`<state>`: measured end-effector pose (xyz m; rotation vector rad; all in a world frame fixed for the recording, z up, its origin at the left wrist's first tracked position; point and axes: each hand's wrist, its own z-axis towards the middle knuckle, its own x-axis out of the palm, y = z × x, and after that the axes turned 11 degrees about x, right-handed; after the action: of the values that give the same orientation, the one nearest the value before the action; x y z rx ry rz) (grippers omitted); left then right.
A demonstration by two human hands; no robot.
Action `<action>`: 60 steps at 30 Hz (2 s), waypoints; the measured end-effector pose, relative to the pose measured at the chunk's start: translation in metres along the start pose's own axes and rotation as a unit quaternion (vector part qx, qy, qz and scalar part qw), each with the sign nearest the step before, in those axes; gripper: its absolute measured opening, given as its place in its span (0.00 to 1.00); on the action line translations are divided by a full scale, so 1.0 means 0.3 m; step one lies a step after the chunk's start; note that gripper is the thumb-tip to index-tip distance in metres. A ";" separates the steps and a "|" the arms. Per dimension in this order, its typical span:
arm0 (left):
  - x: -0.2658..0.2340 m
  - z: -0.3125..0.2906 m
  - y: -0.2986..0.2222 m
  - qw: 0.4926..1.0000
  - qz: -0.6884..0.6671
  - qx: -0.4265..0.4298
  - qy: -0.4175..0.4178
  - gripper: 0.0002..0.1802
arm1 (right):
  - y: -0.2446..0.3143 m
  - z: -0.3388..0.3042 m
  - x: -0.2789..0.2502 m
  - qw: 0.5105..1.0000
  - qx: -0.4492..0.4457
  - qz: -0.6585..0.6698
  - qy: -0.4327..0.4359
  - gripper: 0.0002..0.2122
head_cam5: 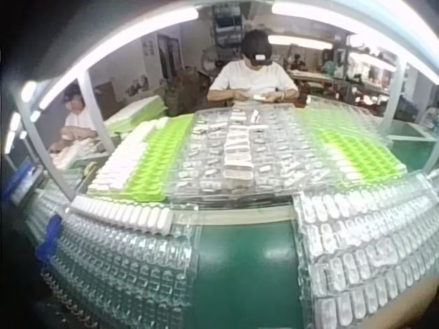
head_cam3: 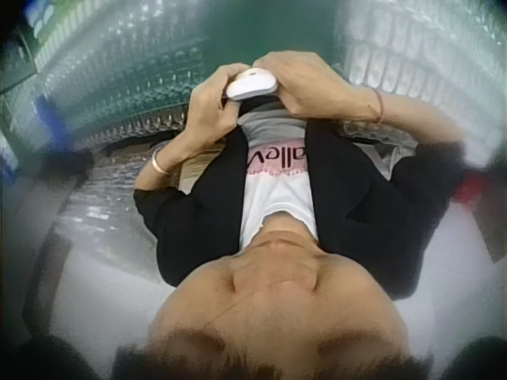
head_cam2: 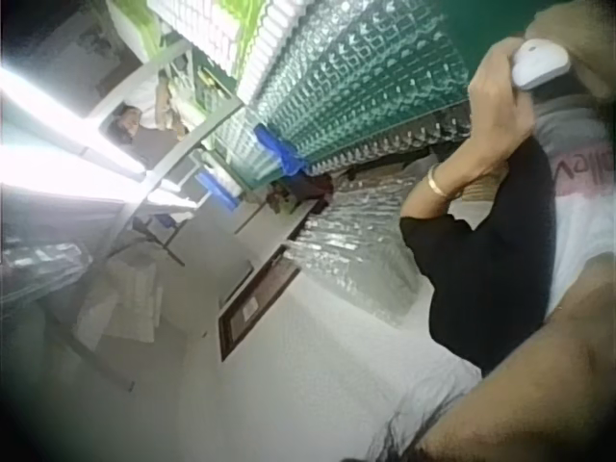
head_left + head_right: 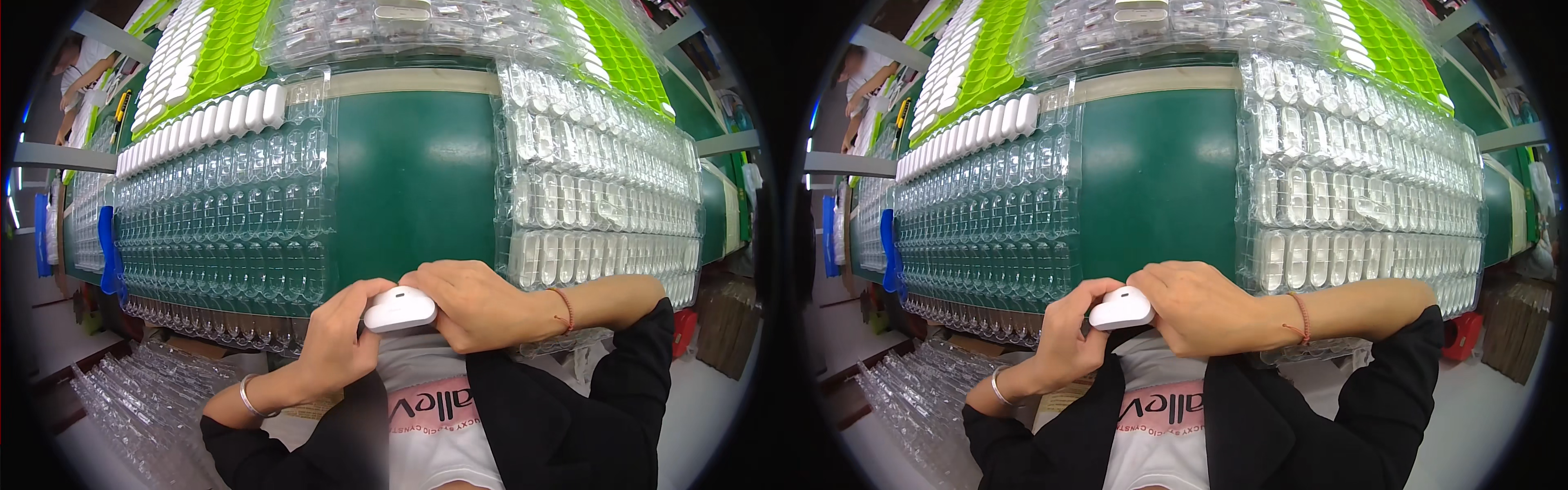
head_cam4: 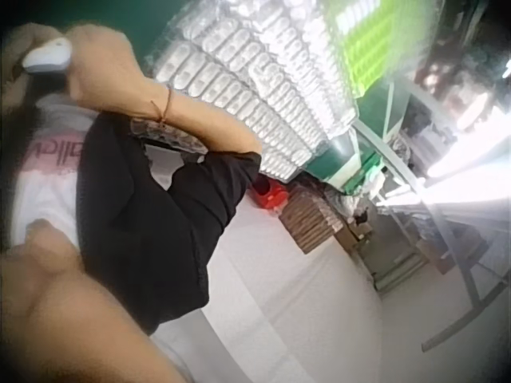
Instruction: The person repeatedly opens white charging cases, places small white earbuds inside, and closes the cases. The person then places the closed cases into clear plastic packaging trays on a green workbench. The process is repeated multiple times with a focus on the hands and the items being handled.
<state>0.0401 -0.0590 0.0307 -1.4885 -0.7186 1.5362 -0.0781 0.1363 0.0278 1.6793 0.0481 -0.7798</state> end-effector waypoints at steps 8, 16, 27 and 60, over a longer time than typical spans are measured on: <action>-0.021 0.080 0.039 0.998 -0.009 0.065 0.003 0.18 | -0.036 0.032 -0.008 0.997 -0.036 0.027 -0.067 0.17; -0.140 0.202 0.055 0.901 -0.351 -0.236 0.093 0.10 | -0.042 0.104 -0.085 0.959 0.168 0.224 0.051 0.14; -0.141 0.153 0.003 0.908 -0.375 -0.185 0.009 0.24 | -0.036 0.094 -0.060 0.953 0.103 0.285 -0.005 0.11; -0.718 0.521 0.305 0.941 0.306 0.043 -0.136 0.19 | -0.079 0.146 -0.326 0.956 0.056 -0.161 -0.238 0.12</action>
<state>-0.1466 -0.2647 0.0756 -1.5277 -0.3372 2.2454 -0.1842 0.1406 0.0554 1.5669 -0.0608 -1.4416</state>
